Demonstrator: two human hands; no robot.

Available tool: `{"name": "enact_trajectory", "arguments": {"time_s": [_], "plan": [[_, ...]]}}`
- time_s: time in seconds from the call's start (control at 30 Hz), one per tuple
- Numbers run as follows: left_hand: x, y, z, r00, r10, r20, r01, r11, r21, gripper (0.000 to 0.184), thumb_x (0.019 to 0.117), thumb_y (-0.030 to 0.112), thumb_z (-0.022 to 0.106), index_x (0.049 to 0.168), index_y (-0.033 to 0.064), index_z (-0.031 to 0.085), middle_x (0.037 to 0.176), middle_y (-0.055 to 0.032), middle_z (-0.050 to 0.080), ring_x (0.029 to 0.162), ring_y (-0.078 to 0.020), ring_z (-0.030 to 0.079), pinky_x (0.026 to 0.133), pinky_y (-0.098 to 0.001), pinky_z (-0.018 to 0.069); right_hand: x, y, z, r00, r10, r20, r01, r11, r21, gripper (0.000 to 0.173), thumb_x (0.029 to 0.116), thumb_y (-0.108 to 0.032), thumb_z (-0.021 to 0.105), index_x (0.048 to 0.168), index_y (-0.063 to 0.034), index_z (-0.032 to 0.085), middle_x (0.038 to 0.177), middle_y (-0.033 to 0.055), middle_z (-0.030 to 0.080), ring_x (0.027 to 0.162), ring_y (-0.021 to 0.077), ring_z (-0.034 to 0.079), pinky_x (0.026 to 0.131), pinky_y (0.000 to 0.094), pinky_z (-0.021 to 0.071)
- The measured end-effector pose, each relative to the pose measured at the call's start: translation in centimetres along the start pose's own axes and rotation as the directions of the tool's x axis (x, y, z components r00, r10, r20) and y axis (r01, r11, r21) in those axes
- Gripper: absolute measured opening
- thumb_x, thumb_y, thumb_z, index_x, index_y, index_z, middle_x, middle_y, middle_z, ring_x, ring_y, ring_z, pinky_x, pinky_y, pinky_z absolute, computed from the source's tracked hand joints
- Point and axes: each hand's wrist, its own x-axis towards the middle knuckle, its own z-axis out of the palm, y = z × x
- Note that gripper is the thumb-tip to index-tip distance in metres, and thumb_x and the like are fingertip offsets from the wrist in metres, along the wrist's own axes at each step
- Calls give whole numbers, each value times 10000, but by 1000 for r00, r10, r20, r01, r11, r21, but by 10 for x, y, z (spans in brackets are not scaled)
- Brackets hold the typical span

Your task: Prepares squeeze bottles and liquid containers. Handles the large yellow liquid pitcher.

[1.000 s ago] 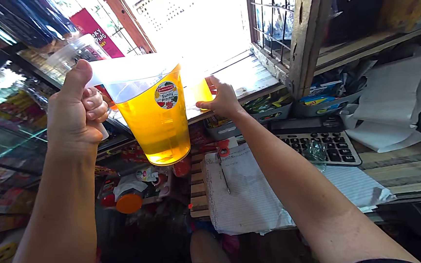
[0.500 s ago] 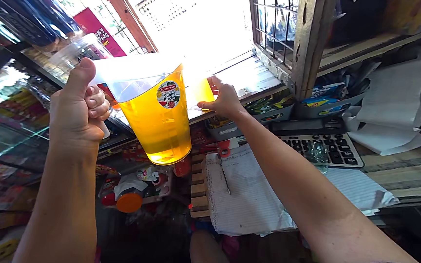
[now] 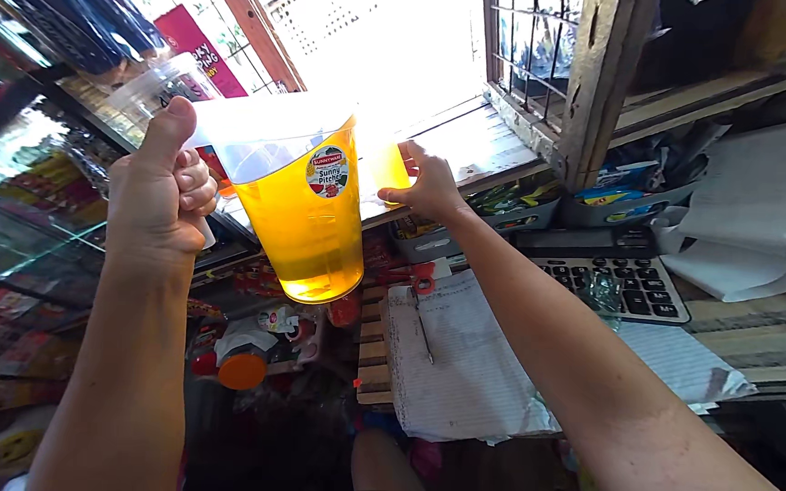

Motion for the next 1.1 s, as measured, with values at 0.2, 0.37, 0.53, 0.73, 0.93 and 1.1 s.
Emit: {"name": "enact_trajectory", "arguments": {"time_s": [0.2, 0.37, 0.53, 0.73, 0.93, 1.1], "plan": [[0, 0, 1, 1000, -9, -13, 9, 1000, 7, 434, 1025, 431, 588, 651, 299, 412, 503, 149, 315, 387, 34, 300, 377, -122, 266, -1, -1, 0, 1000, -11, -5, 11, 1000, 3, 684, 767, -183, 897, 1360, -42, 586, 1251, 146, 683, 1137, 272, 677, 1000, 494, 536], [0, 1, 1, 1000, -12, -11, 12, 1000, 11, 437, 1028, 432, 583, 650, 299, 407, 505, 147, 315, 387, 34, 299, 378, -120, 264, -1, 0, 0, 1000, -9, -5, 10, 1000, 15, 680, 766, -174, 898, 1357, -50, 587, 1247, 145, 685, 1131, 264, 680, 995, 489, 540], [0, 1, 0, 1000, -13, -8, 13, 1000, 10, 429, 1027, 429, 586, 655, 297, 416, 503, 146, 320, 387, 32, 305, 376, -121, 269, -1, 0, 0, 1000, -4, -3, 4, 1000, 3, 683, 768, -179, 898, 1360, -46, 585, 1249, 147, 682, 1127, 271, 680, 991, 491, 542], [0, 2, 1, 1000, -11, -5, 11, 1000, 10, 431, 1025, 425, 591, 653, 296, 415, 502, 147, 314, 384, 35, 298, 374, -119, 262, 0, -1, 0, 1000, 2, 1, -2, 1000, -14, 690, 765, -187, 901, 1364, -58, 586, 1248, 140, 686, 1127, 266, 680, 992, 494, 538], [-1, 2, 1, 1000, -20, -18, 20, 1000, 3, 425, 1023, 423, 596, 656, 295, 422, 504, 146, 324, 385, 37, 308, 372, -116, 268, -1, -2, 0, 1000, 12, 5, -12, 1000, -8, 688, 765, -183, 902, 1362, -61, 582, 1248, 134, 683, 1125, 259, 680, 989, 491, 541], [0, 2, 1, 1000, -20, -8, 20, 1000, 8, 409, 1022, 433, 595, 672, 295, 433, 512, 146, 328, 389, 37, 309, 376, -115, 270, 0, -2, -1, 1000, 15, 6, -15, 1000, -4, 680, 768, -184, 902, 1358, -63, 587, 1254, 134, 682, 1124, 258, 681, 988, 485, 544]]}}
